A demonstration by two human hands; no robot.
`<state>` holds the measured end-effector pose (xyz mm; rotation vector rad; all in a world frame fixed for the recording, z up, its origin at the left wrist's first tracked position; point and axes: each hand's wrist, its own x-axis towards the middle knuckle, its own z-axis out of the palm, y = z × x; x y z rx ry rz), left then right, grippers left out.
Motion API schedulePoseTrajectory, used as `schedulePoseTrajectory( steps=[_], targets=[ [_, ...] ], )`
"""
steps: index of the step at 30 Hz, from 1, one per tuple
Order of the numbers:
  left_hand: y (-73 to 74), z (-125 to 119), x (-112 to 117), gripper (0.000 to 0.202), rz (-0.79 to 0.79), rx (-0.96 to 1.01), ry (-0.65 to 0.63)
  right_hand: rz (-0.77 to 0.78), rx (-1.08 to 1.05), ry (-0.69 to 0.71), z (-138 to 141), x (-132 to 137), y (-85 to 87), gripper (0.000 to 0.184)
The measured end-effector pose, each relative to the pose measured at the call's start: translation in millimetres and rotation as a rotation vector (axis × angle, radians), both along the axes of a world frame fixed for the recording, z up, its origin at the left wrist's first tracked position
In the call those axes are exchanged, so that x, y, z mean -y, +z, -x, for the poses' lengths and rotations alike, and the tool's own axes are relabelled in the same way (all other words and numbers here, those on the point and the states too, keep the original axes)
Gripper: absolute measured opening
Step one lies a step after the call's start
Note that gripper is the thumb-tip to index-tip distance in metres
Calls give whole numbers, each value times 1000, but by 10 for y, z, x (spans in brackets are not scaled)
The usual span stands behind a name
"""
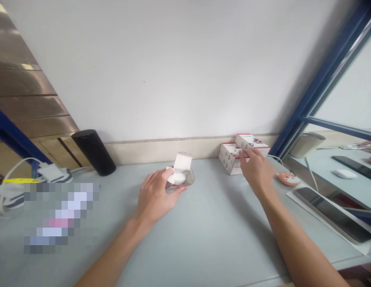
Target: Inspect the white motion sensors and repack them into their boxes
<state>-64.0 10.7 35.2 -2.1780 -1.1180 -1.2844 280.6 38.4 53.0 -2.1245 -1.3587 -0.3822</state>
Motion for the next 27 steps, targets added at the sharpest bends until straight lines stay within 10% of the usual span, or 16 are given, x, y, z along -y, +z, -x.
schedulePoseTrajectory(
  steps=[9,17,21,27],
  targets=[
    [-36,-20,-7,56,6,1,1,-349,83,165,399,123,81,33],
    [-6,-28,-8,63,23,37,24,355,124,420,493,-10,-323,37],
    [-7,-23,-3,59,34,34,28,436,103,441,485,-41,-349,33],
    [-14,-14,-18,59,45,41,10,-66,58,323,314,-7,-89,31]
  ],
)
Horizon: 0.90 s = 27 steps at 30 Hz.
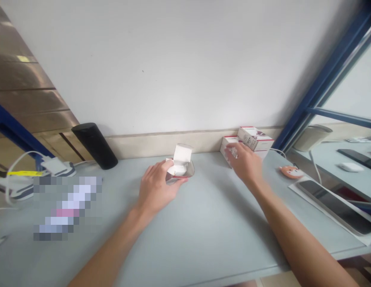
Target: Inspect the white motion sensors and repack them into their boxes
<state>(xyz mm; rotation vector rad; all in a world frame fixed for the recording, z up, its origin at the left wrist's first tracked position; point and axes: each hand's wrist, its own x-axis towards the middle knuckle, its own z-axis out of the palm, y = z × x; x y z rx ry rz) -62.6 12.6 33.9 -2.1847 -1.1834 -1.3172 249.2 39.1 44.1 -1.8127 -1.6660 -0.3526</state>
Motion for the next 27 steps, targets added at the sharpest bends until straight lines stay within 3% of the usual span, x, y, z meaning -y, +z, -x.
schedulePoseTrajectory(
  steps=[2,4,12,17,21,24,25,27],
  targets=[
    [2,0,1,59,-4,-7,0,-183,-33,-50,-117,-14,41,28],
    [8,-2,9,58,6,-17,4,-255,-54,-98,-238,-39,47,27],
    [6,1,11,53,-10,-27,1,-95,-114,-322,-442,-54,23,34],
    [1,8,7,52,7,-33,8,24,-88,-268,-411,-37,47,38],
    [8,0,16,53,8,-18,10,-71,-117,-251,-348,-8,114,36],
    [-6,-17,24,56,12,0,19,-210,-149,-123,-64,98,139,34],
    [-13,-27,29,56,3,-2,18,-224,-141,3,84,154,129,33],
    [-22,-51,44,50,-19,-31,4,-170,-61,387,412,279,79,32]
  ],
)
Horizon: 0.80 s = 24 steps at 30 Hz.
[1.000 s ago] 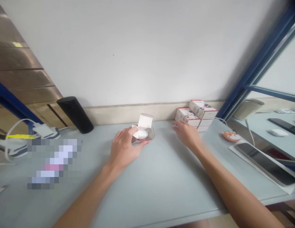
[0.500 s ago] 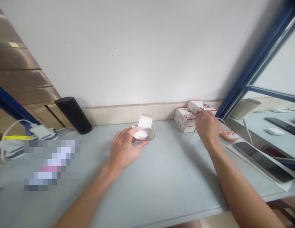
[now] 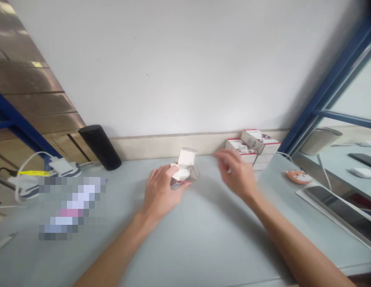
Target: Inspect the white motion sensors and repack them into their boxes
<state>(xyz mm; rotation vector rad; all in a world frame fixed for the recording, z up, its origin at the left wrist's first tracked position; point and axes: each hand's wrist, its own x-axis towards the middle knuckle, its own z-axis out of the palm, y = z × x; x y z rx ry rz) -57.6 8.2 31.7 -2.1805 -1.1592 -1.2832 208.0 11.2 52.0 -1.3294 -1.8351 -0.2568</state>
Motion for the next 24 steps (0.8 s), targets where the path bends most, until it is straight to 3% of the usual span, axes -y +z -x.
schedulePoseTrajectory(
  steps=[2,3,7,10,13,20,24],
  targets=[
    [-2,-29,22,42,-23,-54,-13,88,98,262,288,109,-68,31],
    [0,-44,35,39,-33,-83,-17,125,60,280,390,145,-100,31],
    [8,-97,89,37,-45,-174,-47,155,-77,174,474,164,-157,24],
    [0,-131,126,40,-50,-214,-92,96,-1,177,384,130,-146,19],
    [-18,-156,151,41,-40,-213,-93,70,107,166,357,123,-138,26],
    [-29,-168,146,39,-54,-176,-78,77,99,77,434,169,-134,20],
    [-42,-141,119,42,0,-160,-61,96,115,59,431,126,-218,21]
  ],
)
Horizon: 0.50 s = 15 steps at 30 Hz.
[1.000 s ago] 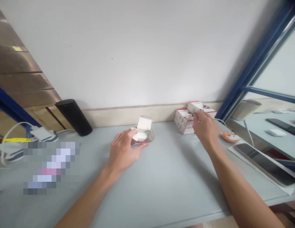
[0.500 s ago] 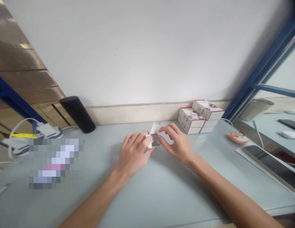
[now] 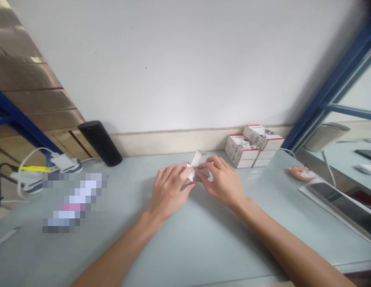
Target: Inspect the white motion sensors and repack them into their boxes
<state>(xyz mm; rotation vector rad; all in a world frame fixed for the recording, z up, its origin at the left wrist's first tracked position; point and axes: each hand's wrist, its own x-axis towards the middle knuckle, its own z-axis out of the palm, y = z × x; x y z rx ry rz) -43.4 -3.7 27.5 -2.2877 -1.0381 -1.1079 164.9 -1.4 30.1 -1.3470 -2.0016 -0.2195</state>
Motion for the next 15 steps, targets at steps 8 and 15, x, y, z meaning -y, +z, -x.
schedulePoseTrajectory(
  steps=[8,15],
  targets=[
    [-9,61,-65,58,39,64,-94,188,-490,188,20,-150,-188,16],
    [39,81,-173,72,198,-57,-76,407,-713,137,-13,-237,-170,25]
  ],
)
